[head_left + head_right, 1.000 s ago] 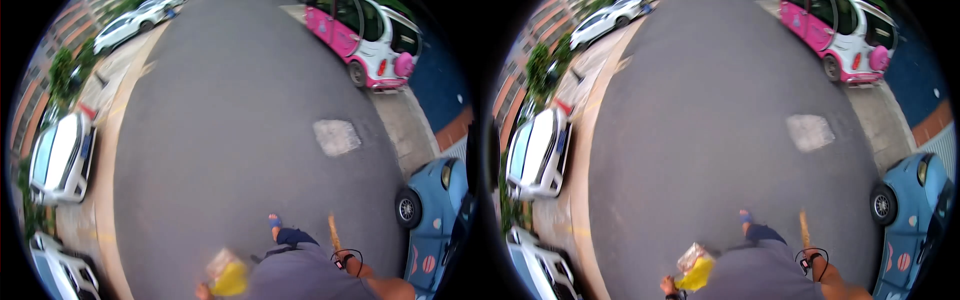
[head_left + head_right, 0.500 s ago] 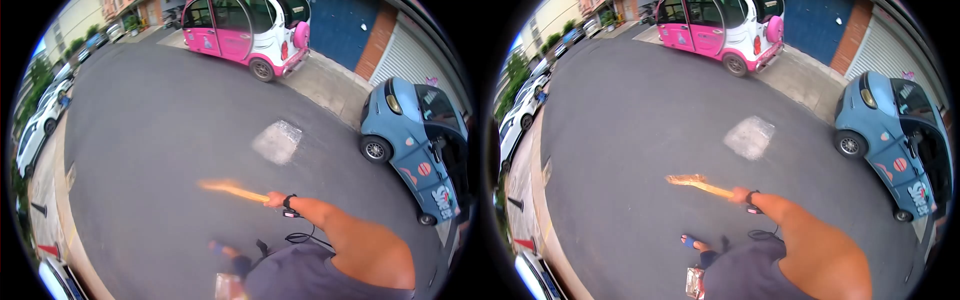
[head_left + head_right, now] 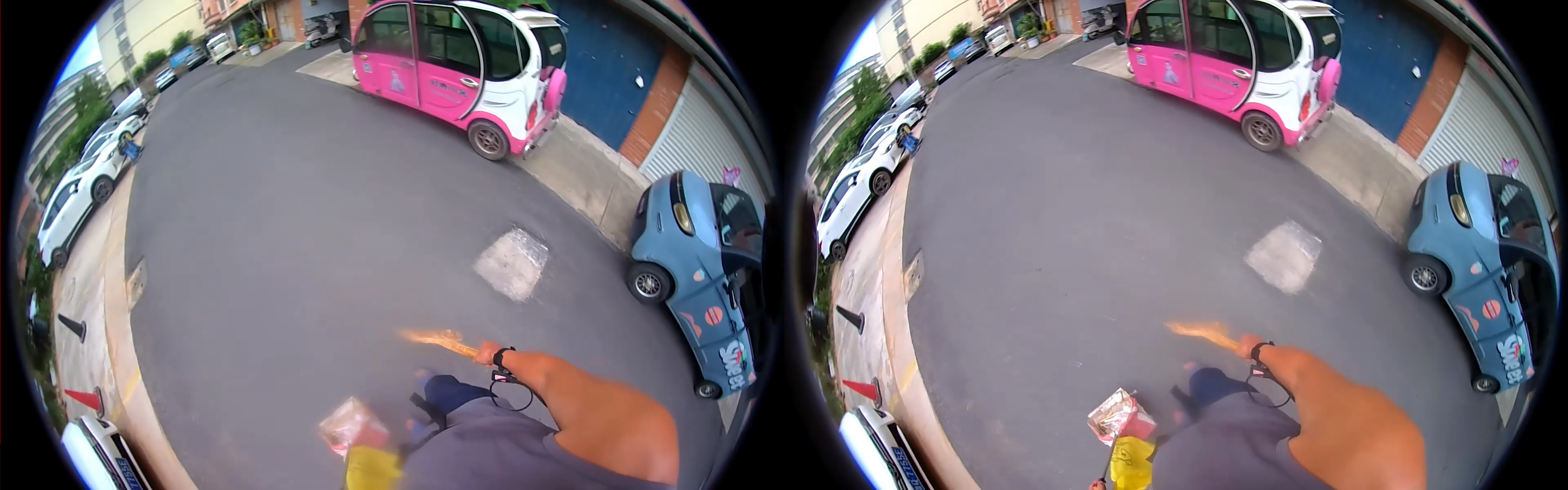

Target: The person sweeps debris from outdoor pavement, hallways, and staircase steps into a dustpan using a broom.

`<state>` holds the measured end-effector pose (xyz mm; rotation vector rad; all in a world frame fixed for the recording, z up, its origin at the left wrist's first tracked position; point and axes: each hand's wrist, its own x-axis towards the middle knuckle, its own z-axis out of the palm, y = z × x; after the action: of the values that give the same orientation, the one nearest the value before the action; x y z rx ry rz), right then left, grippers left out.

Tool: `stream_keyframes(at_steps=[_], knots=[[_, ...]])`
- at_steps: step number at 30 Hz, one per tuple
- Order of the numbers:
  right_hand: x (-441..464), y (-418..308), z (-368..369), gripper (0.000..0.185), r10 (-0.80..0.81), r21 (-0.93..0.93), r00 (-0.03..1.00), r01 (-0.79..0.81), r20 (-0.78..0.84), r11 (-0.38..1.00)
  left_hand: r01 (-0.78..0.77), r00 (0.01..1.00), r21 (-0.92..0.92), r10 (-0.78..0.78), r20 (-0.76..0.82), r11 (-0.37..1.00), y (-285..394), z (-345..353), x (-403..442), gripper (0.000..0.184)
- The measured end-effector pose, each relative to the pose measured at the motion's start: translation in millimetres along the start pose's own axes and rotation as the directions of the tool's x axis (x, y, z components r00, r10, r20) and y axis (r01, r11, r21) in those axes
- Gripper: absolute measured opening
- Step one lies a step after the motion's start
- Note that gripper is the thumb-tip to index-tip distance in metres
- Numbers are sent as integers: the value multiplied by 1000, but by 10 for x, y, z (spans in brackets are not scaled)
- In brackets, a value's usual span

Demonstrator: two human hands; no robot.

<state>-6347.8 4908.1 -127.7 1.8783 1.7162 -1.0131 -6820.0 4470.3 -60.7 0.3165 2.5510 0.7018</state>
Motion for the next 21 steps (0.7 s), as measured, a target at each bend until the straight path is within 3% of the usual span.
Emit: stream_keyframes(at_steps=[2,3,5,8,9,12,13,14,15,18,19,20,21], knots=[[237,-183,-24,34,-32,-51,999,33,30,998,-31,999,-40,31,8,999,260,38,418,52],[392,-313,-35,30,-103,-22,994,102,-43,995,-46,999,-50,47,27,998,329,66,594,52],[725,-696,-40,30,22,-4,995,-23,-100,1000,-76,995,-56,79,65,996,449,98,874,52],[970,-1594,-306,30,-42,-35,998,40,-55,999,-110,992,123,101,77,986,682,85,1314,50],[1199,-1756,-298,30,-52,-45,997,49,-63,998,-91,995,100,85,59,991,993,58,1320,46],[1347,-2617,-667,32,-56,-10,990,58,126,998,-219,976,-21,219,2,975,1020,301,1758,16],[1532,-2884,-677,31,-112,-79,989,120,100,990,-238,970,18,238,-40,971,1184,317,1844,24],[1693,-3091,-643,32,-181,-152,978,195,99,969,-87,993,161,72,98,983,1353,236,1948,38],[1884,-3300,-651,33,-175,-149,969,201,173,968,-32,995,280,5,96,959,1483,187,2009,41],[2200,-4080,-720,43,-341,-202,925,371,169,906,-62,996,234,45,75,970,1687,127,2315,44],[2371,-4316,-677,48,-375,-246,912,407,167,880,-24,997,236,4,83,972,1583,179,2447,43],[2440,-4590,-648,48,-391,-244,905,422,167,873,70,991,264,-97,90,962,1653,187,2539,23],[2492,-4836,-631,48,-404,-241,900,433,161,869,53,995,251,-73,74,967,1656,199,2612,22]])
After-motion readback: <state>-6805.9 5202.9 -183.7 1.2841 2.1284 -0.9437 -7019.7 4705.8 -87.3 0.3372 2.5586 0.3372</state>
